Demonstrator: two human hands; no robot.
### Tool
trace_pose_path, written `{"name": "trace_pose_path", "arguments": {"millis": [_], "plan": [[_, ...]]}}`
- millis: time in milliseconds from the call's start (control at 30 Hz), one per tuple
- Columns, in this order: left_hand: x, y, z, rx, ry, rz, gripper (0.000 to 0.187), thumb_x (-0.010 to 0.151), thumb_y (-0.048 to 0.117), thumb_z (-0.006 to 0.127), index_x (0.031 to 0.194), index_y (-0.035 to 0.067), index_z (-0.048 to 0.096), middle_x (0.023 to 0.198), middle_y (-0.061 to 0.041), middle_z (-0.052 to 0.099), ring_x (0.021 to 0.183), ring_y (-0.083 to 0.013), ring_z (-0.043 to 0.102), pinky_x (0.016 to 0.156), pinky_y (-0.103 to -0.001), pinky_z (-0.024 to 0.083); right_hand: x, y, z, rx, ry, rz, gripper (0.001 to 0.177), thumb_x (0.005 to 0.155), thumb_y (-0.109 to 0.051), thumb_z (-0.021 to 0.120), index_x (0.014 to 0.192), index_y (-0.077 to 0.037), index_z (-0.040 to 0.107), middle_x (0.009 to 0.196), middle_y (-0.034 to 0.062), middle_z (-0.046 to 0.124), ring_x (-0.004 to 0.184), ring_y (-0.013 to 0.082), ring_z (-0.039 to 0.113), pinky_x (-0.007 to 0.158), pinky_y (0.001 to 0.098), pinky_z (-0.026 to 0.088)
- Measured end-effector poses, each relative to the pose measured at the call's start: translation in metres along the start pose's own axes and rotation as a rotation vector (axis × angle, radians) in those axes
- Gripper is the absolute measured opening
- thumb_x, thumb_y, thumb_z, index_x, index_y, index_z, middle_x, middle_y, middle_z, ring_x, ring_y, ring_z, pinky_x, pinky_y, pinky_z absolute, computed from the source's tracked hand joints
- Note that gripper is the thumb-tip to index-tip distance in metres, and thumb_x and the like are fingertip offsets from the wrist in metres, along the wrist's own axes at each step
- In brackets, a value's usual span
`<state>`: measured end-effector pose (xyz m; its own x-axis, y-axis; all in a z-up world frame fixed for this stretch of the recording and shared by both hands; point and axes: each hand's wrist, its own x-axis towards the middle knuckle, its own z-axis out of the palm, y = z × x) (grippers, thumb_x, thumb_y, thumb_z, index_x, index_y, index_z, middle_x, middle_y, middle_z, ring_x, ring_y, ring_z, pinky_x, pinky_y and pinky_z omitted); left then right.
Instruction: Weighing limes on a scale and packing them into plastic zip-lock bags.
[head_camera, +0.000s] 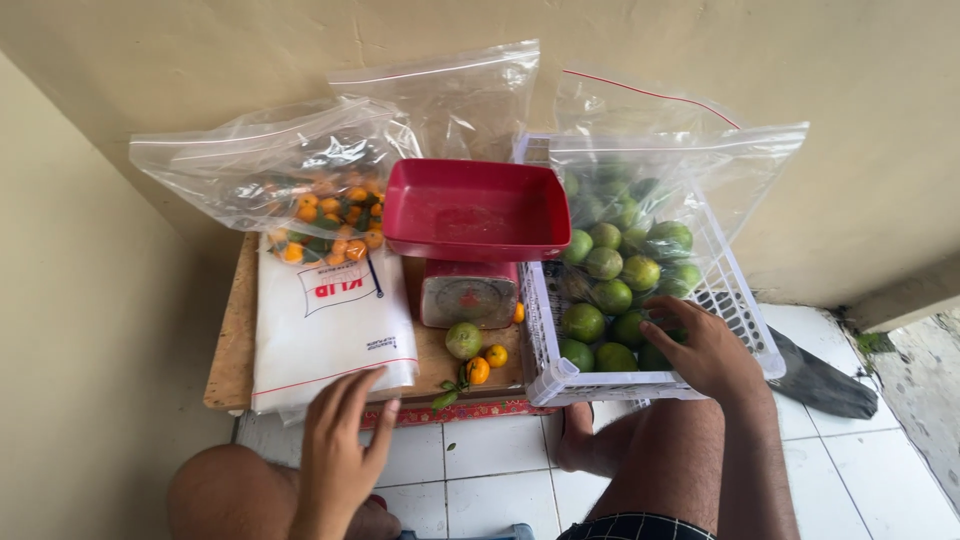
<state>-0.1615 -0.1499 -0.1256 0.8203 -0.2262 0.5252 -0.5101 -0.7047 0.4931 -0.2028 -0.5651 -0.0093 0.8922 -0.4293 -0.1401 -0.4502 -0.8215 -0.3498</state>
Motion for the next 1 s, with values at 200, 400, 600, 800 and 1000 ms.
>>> {"name": "trace_pose_path", "arguments": {"millis": [200, 400, 600, 800, 1000], "plan": [[0.064, 0.132, -0.001, -0.298, -0.072, 0.383, 0.024, 0.094, 0.024, 0.066, 0.114, 0.011, 0.070, 0.101, -0.003, 0.076, 0.092, -0.0167, 0.070, 0.085, -0.036, 0.055, 0.003, 0.003, 0.002, 0.027, -0.003, -0.012, 0.044, 0.093, -0.039, 0.063, 0.132, -0.020, 0.067, 0.121, -0.0007, 0.077, 0.108, 0.0165, 0.075, 0.089, 0.0352, 0.060], [0.137, 0.182, 0.127, -0.073, -0.438, 0.430, 0.022, 0.091, 0.029, 0.065, 0.104, 0.011, 0.067, 0.091, -0.011, 0.070, 0.094, -0.0347, 0.071, 0.075, -0.050, 0.058, 0.008, 0.012, -0.003, 0.039, -0.187, 0.035, 0.058, 0.095, -0.056, 0.054, 0.138, -0.018, 0.061, 0.130, 0.0156, 0.073, 0.131, 0.0384, 0.064, 0.111, 0.0557, 0.048], [0.155, 0.179, 0.212, 0.329, -0.823, 0.180, 0.076, 0.075, 0.035, 0.085, 0.135, 0.006, 0.048, 0.107, -0.011, 0.077, 0.104, -0.0315, 0.074, 0.086, -0.049, 0.058, 0.025, 0.025, 0.003, 0.071, -0.274, 0.001, 0.060, 0.094, -0.060, 0.056, 0.134, -0.016, 0.055, 0.134, 0.0233, 0.070, 0.133, 0.0457, 0.059, 0.113, 0.0597, 0.045], [0.133, 0.171, 0.222, 0.314, -0.539, 0.279, 0.027, 0.085, 0.013, 0.067, 0.108, 0.000, 0.064, 0.087, -0.010, 0.075, 0.082, -0.0271, 0.077, 0.071, -0.044, 0.058, 0.041, 0.044, 0.017, 0.014, -0.352, 0.005, 0.063, 0.093, -0.065, 0.058, 0.144, -0.033, 0.040, 0.142, 0.0171, 0.067, 0.136, 0.0486, 0.055, 0.119, 0.0616, 0.038], [0.148, 0.186, 0.185, 0.300, -0.708, 0.256, 0.036, 0.079, 0.023, 0.068, 0.108, 0.002, 0.066, 0.108, -0.018, 0.065, 0.092, -0.0351, 0.075, 0.078, -0.047, 0.057, 0.041, 0.036, 0.016, 0.028, -0.388, 0.012, 0.060, 0.097, -0.060, 0.057, 0.148, -0.033, 0.041, 0.141, 0.0193, 0.068, 0.136, 0.0467, 0.057, 0.117, 0.0605, 0.040]]}}
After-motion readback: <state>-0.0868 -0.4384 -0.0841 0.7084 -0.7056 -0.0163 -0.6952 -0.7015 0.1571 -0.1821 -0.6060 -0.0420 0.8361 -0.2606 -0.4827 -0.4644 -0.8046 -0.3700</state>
